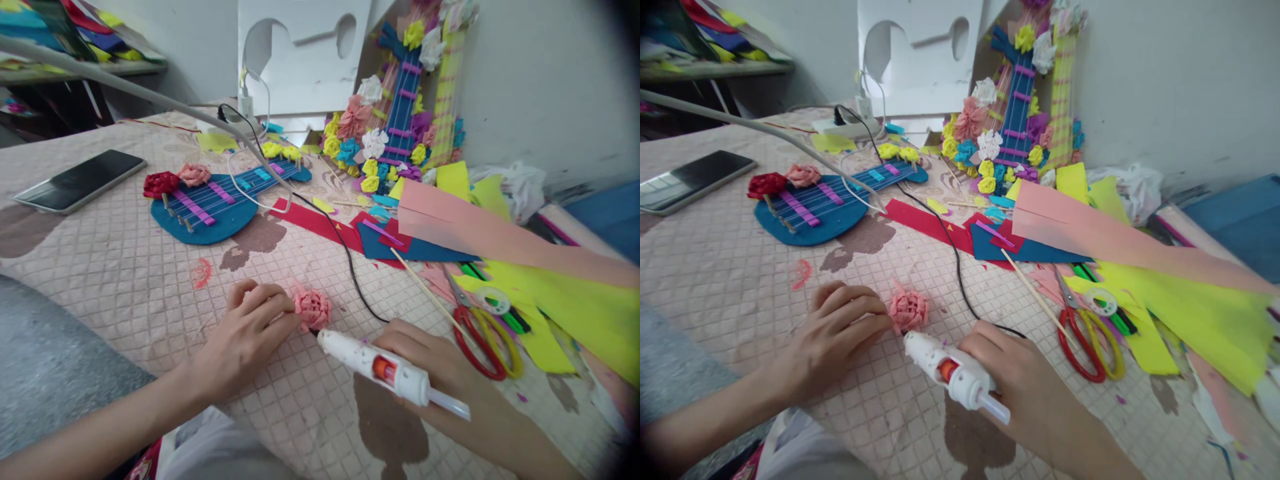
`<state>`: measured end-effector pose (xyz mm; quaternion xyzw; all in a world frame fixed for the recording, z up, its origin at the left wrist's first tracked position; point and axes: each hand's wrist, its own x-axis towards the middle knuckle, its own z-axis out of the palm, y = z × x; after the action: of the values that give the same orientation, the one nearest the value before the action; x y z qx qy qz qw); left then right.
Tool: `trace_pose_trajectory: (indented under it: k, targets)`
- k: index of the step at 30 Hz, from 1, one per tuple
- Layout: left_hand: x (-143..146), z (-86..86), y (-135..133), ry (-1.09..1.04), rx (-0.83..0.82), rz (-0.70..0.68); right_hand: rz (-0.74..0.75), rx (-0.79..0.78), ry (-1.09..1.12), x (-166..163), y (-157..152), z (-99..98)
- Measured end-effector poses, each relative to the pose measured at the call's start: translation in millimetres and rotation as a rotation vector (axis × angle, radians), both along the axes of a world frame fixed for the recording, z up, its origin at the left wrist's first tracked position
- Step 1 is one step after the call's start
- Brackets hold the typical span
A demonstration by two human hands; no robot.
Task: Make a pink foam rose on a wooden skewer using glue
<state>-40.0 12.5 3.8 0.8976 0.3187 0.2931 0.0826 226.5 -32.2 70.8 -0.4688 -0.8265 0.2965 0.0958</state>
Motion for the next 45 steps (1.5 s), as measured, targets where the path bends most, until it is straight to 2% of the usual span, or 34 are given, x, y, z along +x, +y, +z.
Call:
trace_pose_trajectory:
  k: [5,11,16,22,29,33,38,45]
  targets:
    - [1.2,0.0,0.6,0.010,0.014,0.020,-0.068,-0.042,0.070,9.3,-0.5,-6.0]
    - [2.4,-2.5,4.2,0.017,-0.024,0.025,-0.241,0.072,0.034,19.3,5.8,-11.9]
    - [5.4,-1.8,11.0,-0.038,-0.146,0.039,-0.367,0.154,0.054,26.8,13.1,-18.0]
    - [10.8,1.3,19.6,-0.101,-0.255,0.055,-0.404,0.171,0.116,25.6,23.8,-17.6]
    - [20.3,-3.4,34.7,-0.254,-0.283,0.043,-0.511,0.129,0.222,22.4,52.8,-18.0]
    - [23.9,-5.4,43.2,-0.256,-0.340,-0.004,-0.540,0.109,0.267,18.9,68.4,-15.8]
    - [27.2,-2.9,46.4,-0.240,-0.391,0.008,-0.557,0.094,0.314,14.9,81.5,-15.8]
    - [31.6,-2.0,48.8,-0.227,-0.374,0.002,-0.619,0.107,0.406,17.6,103.0,-25.4]
